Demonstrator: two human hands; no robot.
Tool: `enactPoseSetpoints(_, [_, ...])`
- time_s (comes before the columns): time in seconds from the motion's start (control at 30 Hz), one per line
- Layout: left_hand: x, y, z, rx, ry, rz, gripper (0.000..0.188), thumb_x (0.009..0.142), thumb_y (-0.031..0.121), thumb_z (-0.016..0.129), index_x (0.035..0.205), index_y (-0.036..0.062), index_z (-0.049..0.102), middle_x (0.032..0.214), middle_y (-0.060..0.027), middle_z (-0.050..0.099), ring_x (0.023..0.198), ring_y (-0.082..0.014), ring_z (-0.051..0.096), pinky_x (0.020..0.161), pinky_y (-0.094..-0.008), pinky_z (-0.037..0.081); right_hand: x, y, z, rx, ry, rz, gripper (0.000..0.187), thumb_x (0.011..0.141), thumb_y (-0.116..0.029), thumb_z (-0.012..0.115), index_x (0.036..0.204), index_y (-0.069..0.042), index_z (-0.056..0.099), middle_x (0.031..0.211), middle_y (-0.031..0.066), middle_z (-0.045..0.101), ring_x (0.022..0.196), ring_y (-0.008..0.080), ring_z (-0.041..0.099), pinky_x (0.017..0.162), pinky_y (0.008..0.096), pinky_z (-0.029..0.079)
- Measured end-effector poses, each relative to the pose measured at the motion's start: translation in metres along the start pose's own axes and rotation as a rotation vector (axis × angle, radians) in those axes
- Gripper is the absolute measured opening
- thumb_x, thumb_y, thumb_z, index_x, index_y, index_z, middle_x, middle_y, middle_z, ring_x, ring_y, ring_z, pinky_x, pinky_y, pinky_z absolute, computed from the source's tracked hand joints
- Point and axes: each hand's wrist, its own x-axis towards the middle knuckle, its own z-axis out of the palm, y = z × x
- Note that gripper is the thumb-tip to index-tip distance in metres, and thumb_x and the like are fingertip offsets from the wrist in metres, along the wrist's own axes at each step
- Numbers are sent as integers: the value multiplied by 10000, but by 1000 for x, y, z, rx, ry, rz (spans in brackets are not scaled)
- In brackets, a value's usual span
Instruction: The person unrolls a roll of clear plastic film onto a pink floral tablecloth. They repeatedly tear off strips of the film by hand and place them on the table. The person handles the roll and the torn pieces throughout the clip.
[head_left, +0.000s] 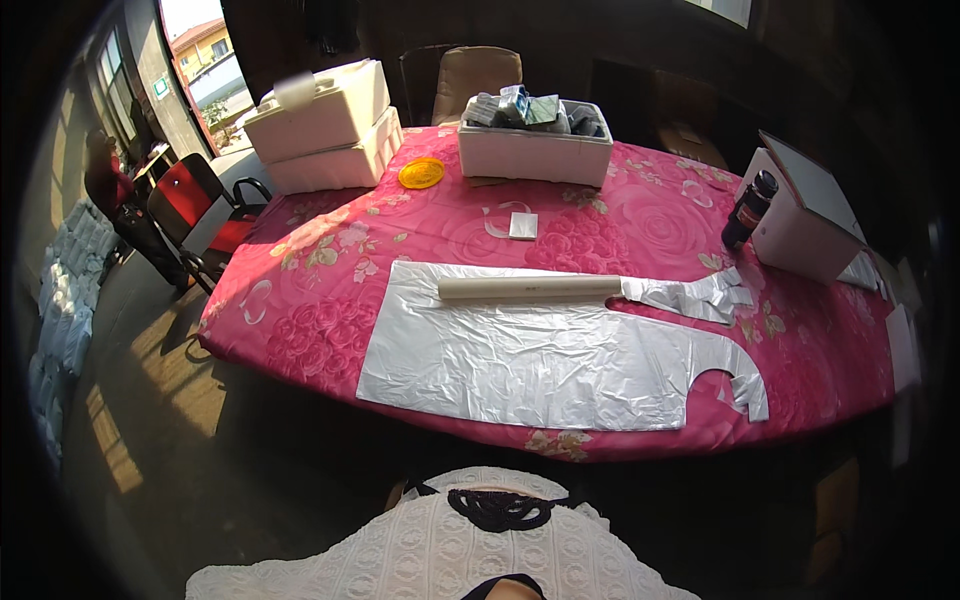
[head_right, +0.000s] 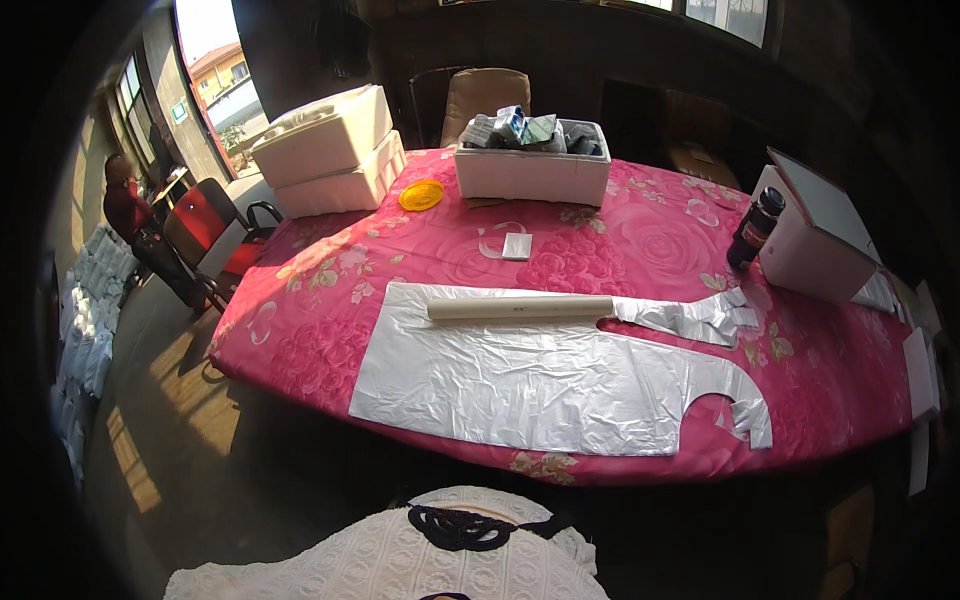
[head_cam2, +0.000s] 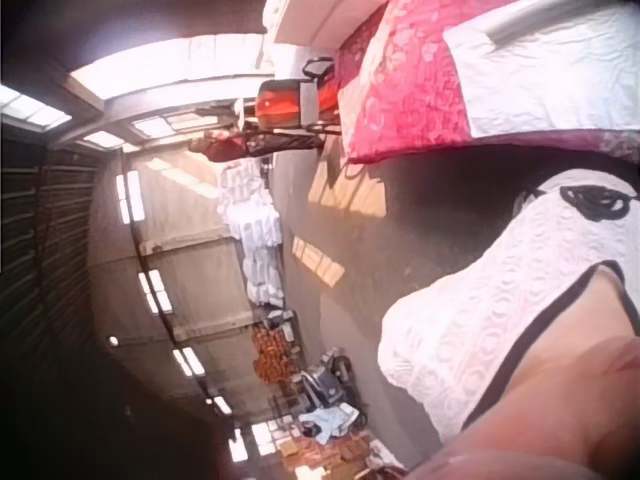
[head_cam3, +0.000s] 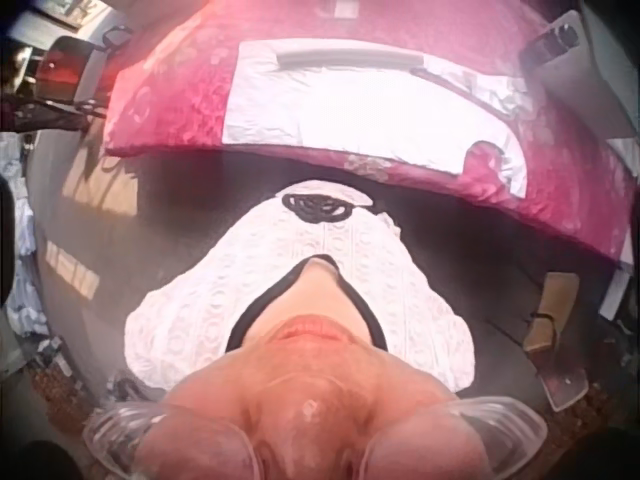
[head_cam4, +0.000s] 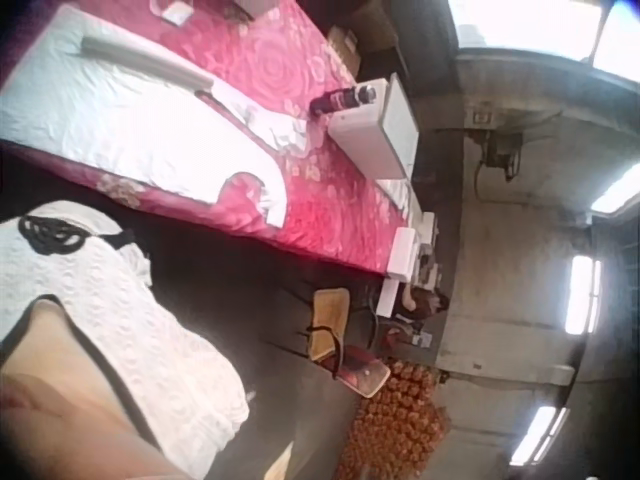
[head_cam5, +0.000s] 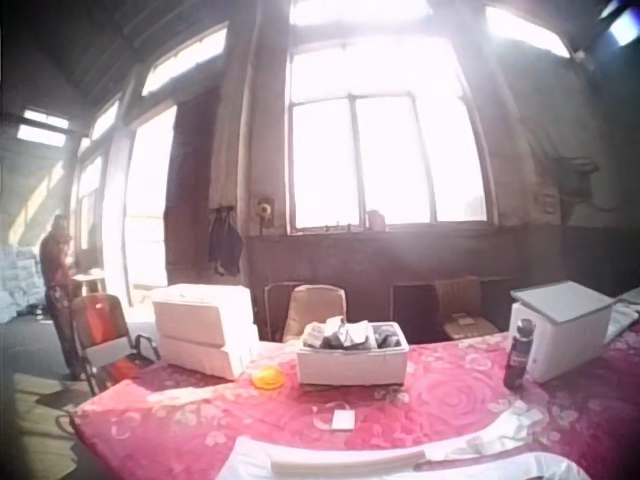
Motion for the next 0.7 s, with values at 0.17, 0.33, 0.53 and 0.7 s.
enactPoseSetpoints(0.17, [0,2,0,-6,3,10,356,763,306,596,996,40,635,994,-202,625,946,-355,584,792,-416,466,34,-29,-30,0,164,-78,364,755,-327,609,951,-25,655,862,125,659,753,239,633,653,322,504])
enactPoseSetpoints(0.33, [-5,1,-2,-29,-10,15,364,761,304,597,1008,38,630,997,-205,623,952,-357,581,795,-416,464,64,-51,-46,-21,226,-124,369,754,-330,611,957,-25,654,874,129,658,771,246,630,668,326,500])
enactPoseSetpoints(0.53, [-13,-1,0,-39,-13,20,374,759,302,598,1021,36,624,1001,-208,621,958,-359,578,799,-416,463,85,-69,-57,-52,265,-160,376,754,-334,612,964,-25,652,889,133,656,792,254,627,686,330,495])
enactPoseSetpoints(0.7, [-11,0,-2,-36,-29,28,383,758,301,599,1033,34,619,1004,-211,619,964,-360,576,802,-417,462,97,-78,-63,-61,277,-175,381,753,-337,613,970,-25,651,902,137,655,810,260,625,700,334,491])
